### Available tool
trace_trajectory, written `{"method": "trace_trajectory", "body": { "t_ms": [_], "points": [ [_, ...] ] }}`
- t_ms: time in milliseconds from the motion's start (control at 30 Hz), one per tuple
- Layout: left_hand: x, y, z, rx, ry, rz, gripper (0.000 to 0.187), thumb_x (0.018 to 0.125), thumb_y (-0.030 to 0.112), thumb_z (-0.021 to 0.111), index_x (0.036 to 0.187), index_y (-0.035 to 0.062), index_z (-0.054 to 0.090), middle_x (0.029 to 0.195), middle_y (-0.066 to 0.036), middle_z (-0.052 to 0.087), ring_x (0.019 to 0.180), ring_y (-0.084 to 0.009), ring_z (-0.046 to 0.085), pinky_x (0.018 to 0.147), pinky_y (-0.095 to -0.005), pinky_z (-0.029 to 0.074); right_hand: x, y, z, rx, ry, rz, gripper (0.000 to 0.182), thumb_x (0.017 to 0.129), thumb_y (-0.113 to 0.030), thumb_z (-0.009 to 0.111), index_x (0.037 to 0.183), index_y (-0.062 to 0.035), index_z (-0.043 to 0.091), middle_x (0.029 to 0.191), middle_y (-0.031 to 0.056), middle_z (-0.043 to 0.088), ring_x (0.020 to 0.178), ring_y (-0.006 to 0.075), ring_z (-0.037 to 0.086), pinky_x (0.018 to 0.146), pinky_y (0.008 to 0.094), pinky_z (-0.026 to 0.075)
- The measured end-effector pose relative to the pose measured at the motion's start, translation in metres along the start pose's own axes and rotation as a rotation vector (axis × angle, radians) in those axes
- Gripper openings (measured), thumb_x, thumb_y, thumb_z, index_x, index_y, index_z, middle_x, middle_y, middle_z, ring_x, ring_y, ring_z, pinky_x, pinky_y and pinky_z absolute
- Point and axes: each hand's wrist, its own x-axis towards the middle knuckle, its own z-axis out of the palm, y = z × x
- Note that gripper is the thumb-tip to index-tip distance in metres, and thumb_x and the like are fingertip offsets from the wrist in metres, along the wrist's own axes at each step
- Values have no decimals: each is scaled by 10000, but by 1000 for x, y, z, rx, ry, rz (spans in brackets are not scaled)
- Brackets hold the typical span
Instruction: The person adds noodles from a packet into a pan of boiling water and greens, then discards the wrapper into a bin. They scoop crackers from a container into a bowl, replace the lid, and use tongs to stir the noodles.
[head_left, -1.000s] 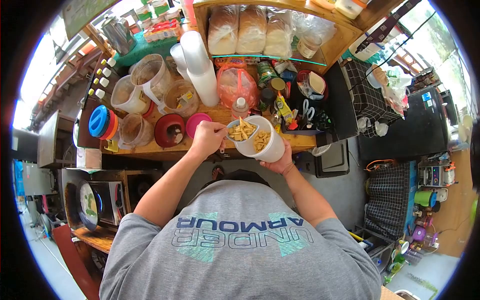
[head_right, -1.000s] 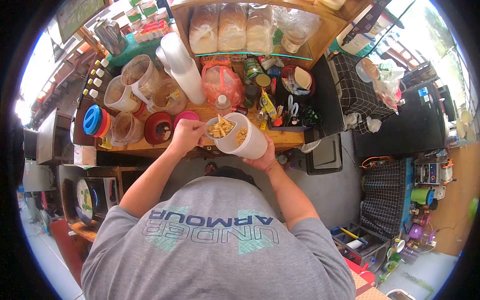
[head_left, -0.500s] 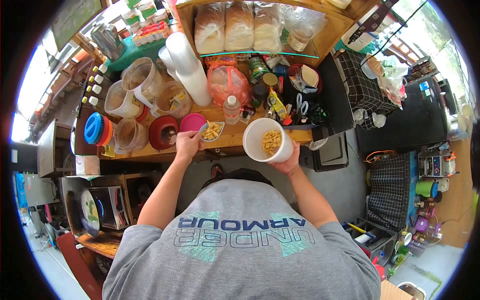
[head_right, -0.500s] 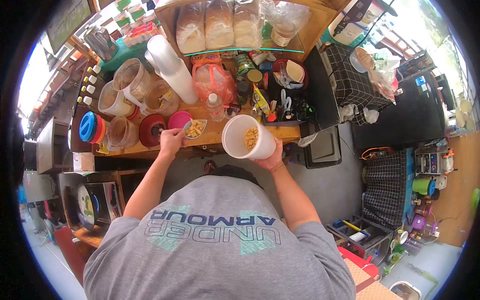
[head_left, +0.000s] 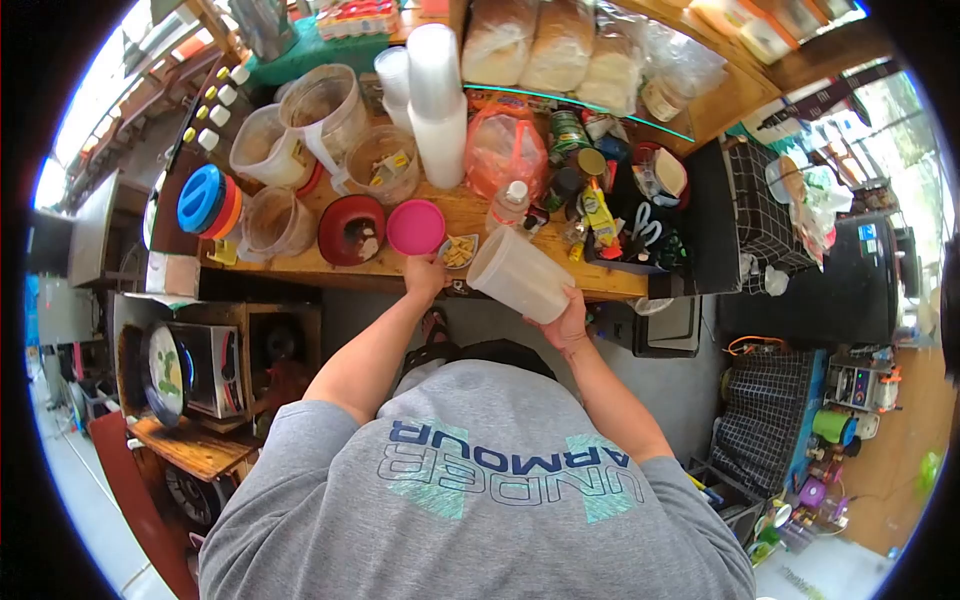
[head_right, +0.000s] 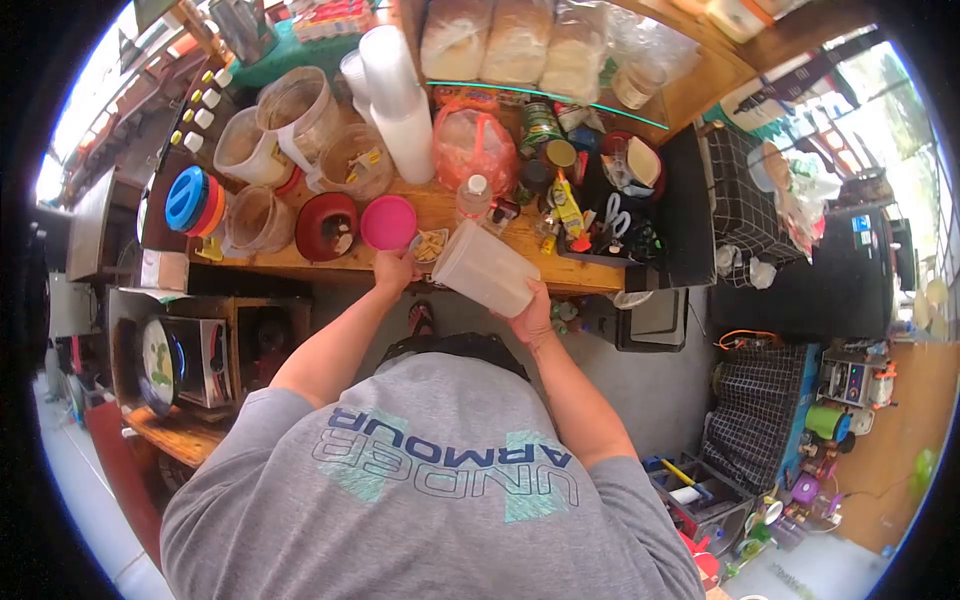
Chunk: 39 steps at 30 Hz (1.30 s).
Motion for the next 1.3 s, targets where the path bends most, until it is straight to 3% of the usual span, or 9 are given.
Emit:
{"method": "trace_trajectory", "body": {
  "t_ms": [133,367,433,533,667,1100,1300],
  "points": [
    [4,-16,-2,-31,-58,21,179,918,22,582,800,-50,695,608,-85,632,535,-149,659,470,-302,524,6,12,11,-18,56,-9,634,844,-555,494,1372,-203,496,1301,48,608,1145,279,584,836,484,488],
    [7,-24,-12,-38,-125,72,183,915,23,561,815,-59,690,613,-76,634,564,-154,663,502,-307,521,13,24,16,-83,80,-47,617,864,-556,499,1370,-205,502,1303,41,609,1154,258,584,843,485,492],
    [10,-24,-15,33,-207,82,191,958,49,556,985,-88,687,755,-116,667,595,-167,665,535,-295,558,12,23,20,-99,102,-55,620,864,-559,499,1371,-203,502,1303,41,610,1150,257,588,838,484,495],
    [4,-9,-22,26,-256,36,205,951,38,557,1058,-98,668,801,-133,681,587,-165,662,524,-300,554,13,24,26,-116,61,-71,619,862,-564,503,1363,-201,507,1299,37,613,1141,256,596,819,476,505],
    [9,-16,-22,-63,-275,17,258,935,22,569,1157,-99,620,824,-138,688,578,-159,660,513,-306,552,14,29,32,-149,187,-89,621,866,-557,502,1359,-179,504,1281,59,622,1098,265,622,770,459,523],
    [16,-16,-25,-82,-325,-6,249,917,6,565,1134,-101,621,791,-141,676,585,-176,663,521,-325,548,15,29,43,-110,231,-105,551,877,-502,535,1308,-160,519,1211,62,637,1046,261,639,751,472,542],
    [21,-20,-24,-56,-338,-2,252,913,7,571,1135,-101,622,781,-151,681,589,-176,671,520,-323,544,17,29,43,-144,267,-92,600,857,-552,503,1325,-177,517,1238,64,636,1064,273,631,736,471,532]
  ]
}}
